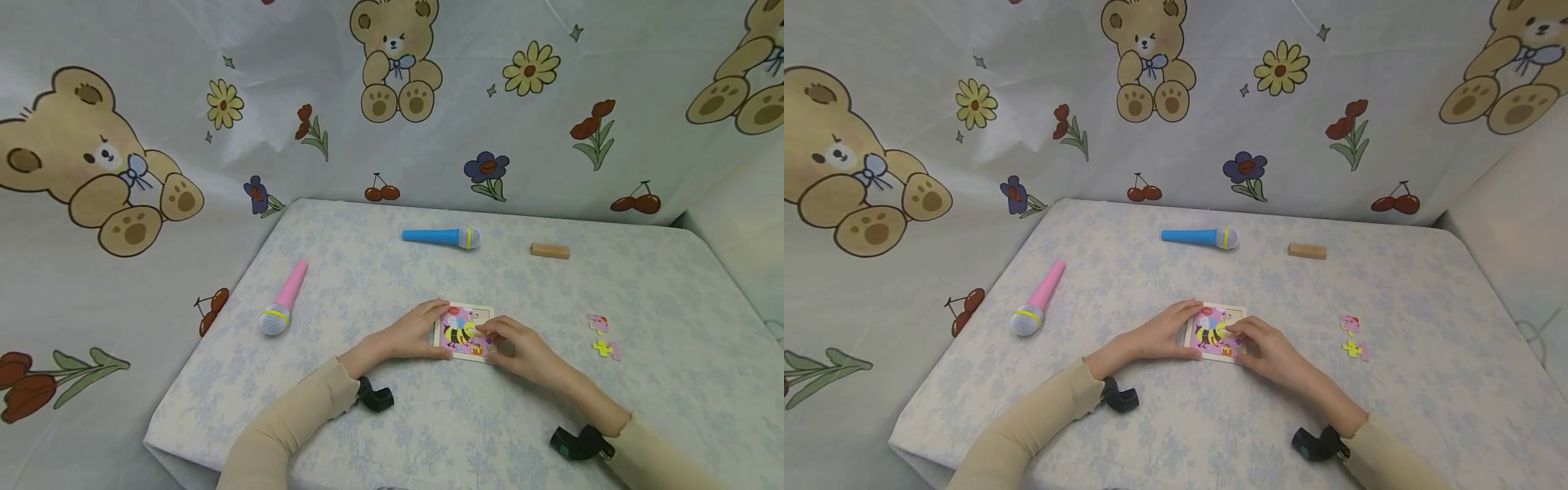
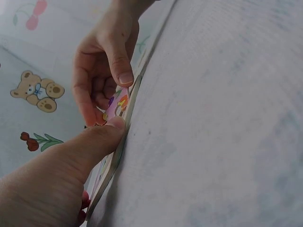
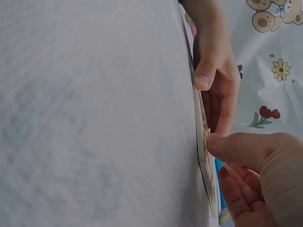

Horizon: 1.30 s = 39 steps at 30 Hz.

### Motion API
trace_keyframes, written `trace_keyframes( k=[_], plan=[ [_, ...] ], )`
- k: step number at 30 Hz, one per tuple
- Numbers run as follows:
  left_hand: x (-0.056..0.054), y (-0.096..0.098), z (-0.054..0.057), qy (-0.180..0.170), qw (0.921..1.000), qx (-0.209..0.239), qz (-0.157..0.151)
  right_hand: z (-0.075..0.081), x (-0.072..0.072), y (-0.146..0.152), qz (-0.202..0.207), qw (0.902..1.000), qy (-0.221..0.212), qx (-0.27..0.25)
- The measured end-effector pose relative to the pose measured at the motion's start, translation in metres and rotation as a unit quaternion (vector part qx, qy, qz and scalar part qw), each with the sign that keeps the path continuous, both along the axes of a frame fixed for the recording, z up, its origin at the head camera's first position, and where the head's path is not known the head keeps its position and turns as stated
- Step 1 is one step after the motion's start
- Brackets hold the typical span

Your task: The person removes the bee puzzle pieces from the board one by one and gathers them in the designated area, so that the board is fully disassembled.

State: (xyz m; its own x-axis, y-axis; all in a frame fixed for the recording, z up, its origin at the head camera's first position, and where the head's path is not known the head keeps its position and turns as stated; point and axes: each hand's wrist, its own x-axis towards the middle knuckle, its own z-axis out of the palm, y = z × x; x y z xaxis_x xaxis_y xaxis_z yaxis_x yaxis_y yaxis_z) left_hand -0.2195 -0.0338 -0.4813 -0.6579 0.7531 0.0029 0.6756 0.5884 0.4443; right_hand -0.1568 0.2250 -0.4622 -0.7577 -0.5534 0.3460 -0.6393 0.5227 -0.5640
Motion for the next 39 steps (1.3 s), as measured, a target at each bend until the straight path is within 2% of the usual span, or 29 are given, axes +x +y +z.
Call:
trace_keyframes(
  k=[7, 12, 14, 18, 21, 24, 26, 29, 33, 35, 37, 39],
  plan=[
    [0.000, 0.000, 0.000, 0.001, 1.0000, 0.004, -0.002, 0.010, -0.001, 0.008, -0.023, 0.9996, -0.014, -0.004],
    [0.000, 0.000, -0.001, 0.000, 1.0000, 0.008, -0.006, 0.024, 0.006, 0.032, -0.048, 0.9988, -0.008, -0.001],
    [0.001, 0.001, -0.001, -0.001, 0.9999, 0.009, -0.006, 0.030, 0.012, 0.049, -0.062, 0.9980, -0.013, 0.007],
    [0.001, 0.001, 0.000, -0.001, 1.0000, 0.008, -0.003, 0.035, 0.034, 0.087, -0.091, 0.9940, -0.058, 0.017],
    [0.001, 0.000, 0.001, -0.001, 1.0000, 0.007, -0.003, 0.030, 0.052, 0.115, -0.119, 0.9880, -0.096, 0.021],
    [0.000, -0.002, 0.000, 0.000, 1.0000, 0.006, -0.003, 0.024, 0.067, 0.137, -0.150, 0.9822, -0.109, 0.028],
    [0.000, -0.003, -0.001, 0.000, 1.0000, 0.009, -0.003, 0.021, 0.074, 0.148, -0.164, 0.9801, -0.109, 0.027],
    [0.001, -0.004, -0.003, 0.003, 0.9999, 0.012, -0.002, 0.015, 0.079, 0.155, -0.157, 0.9836, -0.085, 0.023],
    [0.004, -0.006, -0.006, 0.003, 0.9999, 0.013, -0.008, 0.004, 0.080, 0.156, -0.129, 0.9912, -0.014, 0.026],
    [0.004, -0.005, -0.006, 0.006, 0.9998, 0.013, -0.013, 0.002, 0.079, 0.155, -0.124, 0.9912, 0.018, 0.041],
    [0.002, -0.004, -0.006, 0.014, 0.9997, 0.013, -0.014, 0.006, 0.076, 0.155, -0.137, 0.9888, 0.017, 0.057],
    [0.000, -0.002, -0.004, 0.020, 0.9996, 0.015, -0.014, 0.017, 0.070, 0.151, -0.167, 0.9833, -0.008, 0.072]
  ],
)
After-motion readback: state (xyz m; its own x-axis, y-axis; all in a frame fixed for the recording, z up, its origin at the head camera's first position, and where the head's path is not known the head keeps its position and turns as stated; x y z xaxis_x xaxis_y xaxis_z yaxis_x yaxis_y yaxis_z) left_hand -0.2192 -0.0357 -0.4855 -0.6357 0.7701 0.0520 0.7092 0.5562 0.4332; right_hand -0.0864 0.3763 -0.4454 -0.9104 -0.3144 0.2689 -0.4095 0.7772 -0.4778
